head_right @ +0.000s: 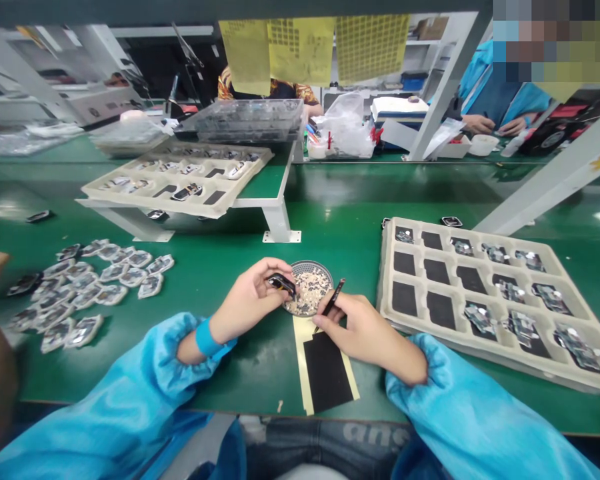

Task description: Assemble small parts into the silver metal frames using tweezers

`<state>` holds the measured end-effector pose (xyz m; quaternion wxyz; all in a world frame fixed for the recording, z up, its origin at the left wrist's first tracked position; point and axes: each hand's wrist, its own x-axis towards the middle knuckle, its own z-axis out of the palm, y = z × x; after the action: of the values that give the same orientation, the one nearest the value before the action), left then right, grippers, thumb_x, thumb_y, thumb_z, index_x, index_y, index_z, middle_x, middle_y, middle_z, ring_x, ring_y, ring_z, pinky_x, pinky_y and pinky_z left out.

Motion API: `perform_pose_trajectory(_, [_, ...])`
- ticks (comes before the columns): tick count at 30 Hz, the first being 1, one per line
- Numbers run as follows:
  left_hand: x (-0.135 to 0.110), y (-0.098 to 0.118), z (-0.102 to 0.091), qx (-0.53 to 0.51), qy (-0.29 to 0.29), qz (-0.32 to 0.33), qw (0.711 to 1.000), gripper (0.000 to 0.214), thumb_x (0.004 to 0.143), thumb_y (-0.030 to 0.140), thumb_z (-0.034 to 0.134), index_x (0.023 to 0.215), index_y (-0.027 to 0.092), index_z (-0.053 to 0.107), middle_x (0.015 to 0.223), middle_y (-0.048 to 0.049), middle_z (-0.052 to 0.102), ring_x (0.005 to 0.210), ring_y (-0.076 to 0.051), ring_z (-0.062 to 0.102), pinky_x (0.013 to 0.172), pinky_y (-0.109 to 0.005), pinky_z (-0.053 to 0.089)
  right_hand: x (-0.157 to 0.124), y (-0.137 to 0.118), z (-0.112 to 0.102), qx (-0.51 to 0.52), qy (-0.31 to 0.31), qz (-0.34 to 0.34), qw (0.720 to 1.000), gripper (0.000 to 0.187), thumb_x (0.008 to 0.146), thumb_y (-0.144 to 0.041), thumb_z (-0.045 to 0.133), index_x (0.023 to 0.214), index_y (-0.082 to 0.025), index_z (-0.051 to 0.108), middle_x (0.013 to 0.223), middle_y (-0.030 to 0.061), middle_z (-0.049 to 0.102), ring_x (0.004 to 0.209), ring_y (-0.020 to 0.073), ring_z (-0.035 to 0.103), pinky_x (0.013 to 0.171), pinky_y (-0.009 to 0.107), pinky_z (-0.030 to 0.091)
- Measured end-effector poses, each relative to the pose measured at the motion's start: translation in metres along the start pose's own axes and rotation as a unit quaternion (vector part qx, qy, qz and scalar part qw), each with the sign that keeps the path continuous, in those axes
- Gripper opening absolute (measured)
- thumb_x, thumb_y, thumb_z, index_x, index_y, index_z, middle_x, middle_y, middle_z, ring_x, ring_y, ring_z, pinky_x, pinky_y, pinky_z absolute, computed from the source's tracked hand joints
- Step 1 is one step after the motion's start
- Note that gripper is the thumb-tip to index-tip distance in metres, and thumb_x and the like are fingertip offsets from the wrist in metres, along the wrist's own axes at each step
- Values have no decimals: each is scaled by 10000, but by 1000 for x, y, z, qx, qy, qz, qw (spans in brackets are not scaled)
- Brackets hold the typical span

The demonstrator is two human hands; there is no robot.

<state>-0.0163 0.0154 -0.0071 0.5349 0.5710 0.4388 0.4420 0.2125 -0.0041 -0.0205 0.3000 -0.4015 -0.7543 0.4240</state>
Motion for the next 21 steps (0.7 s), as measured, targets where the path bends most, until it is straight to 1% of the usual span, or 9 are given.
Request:
perform_pose_trajectory(3, [-1,4,-7,145,22,62,987,195,810,142,666,999,184,692,1028,-69,688,969,-203,669,798,-303,548,0,1,0,6,2,-2,1000,127,939,-318,633,918,-197,663,822,30,711,724,175,680,706,308,576])
perform_pose_trajectory(5, [-2,5,-9,213,34,80,973,141,849,175,653,972,195,720,983,-55,707,909,-189,666,768,-293,534,0,2,1,10,0,-4,1000,131,941,-323,633,923,-196,663,828,32,713,725,175,682,707,308,578])
perform_pose_trajectory(6, [-3,5,-9,221,35,72,972,138,858,191,651,978,193,719,943,-50,714,856,-181,666,721,-282,525,0,2,1,10,-1,-3,1000,133,941,-324,633,923,-196,662,828,32,714,725,175,683,708,307,577])
perform_pose_trajectory(8, [-3,3,-7,184,22,35,982,186,861,216,660,1038,181,703,892,-48,718,769,-166,662,649,-263,511,0,2,1,10,-3,-2,1000,130,942,-321,635,917,-196,663,822,30,715,728,174,685,708,303,575])
perform_pose_trajectory(10, [-4,2,-5,117,-3,-7,993,247,852,241,679,1085,162,699,888,-59,720,722,-154,660,626,-254,515,0,1,1,18,-7,-2,1000,118,942,-310,639,910,-198,661,808,27,715,732,173,686,708,299,571])
perform_pose_trajectory(13, [-5,1,1,46,-30,-70,996,244,837,281,699,1040,145,695,815,-53,713,632,-136,645,555,-236,512,-3,-3,-3,44,16,-15,999,91,945,-279,643,897,-202,648,801,26,713,729,171,688,703,299,572])
perform_pose_trajectory(16, [-6,1,7,-12,-25,-106,994,253,824,319,713,989,169,596,740,-14,691,578,-152,667,429,-200,465,-4,-8,-6,61,105,-94,988,30,923,-188,664,926,-207,641,859,45,726,796,190,707,743,331,582])
perform_pose_trajectory(18, [-7,1,10,-42,-19,-110,993,277,828,331,709,989,180,543,737,-8,698,572,-168,694,385,-178,433,-4,-11,-8,57,151,-168,973,137,888,-100,676,966,-208,644,889,56,732,855,208,714,778,361,587])
perform_pose_trajectory(21, [-7,2,15,-59,-20,-113,992,276,834,324,703,1003,158,560,747,-29,715,565,-159,700,370,-153,411,-1,-14,-8,34,171,-232,957,245,844,-14,681,998,-202,652,900,65,735,870,216,717,772,377,595])
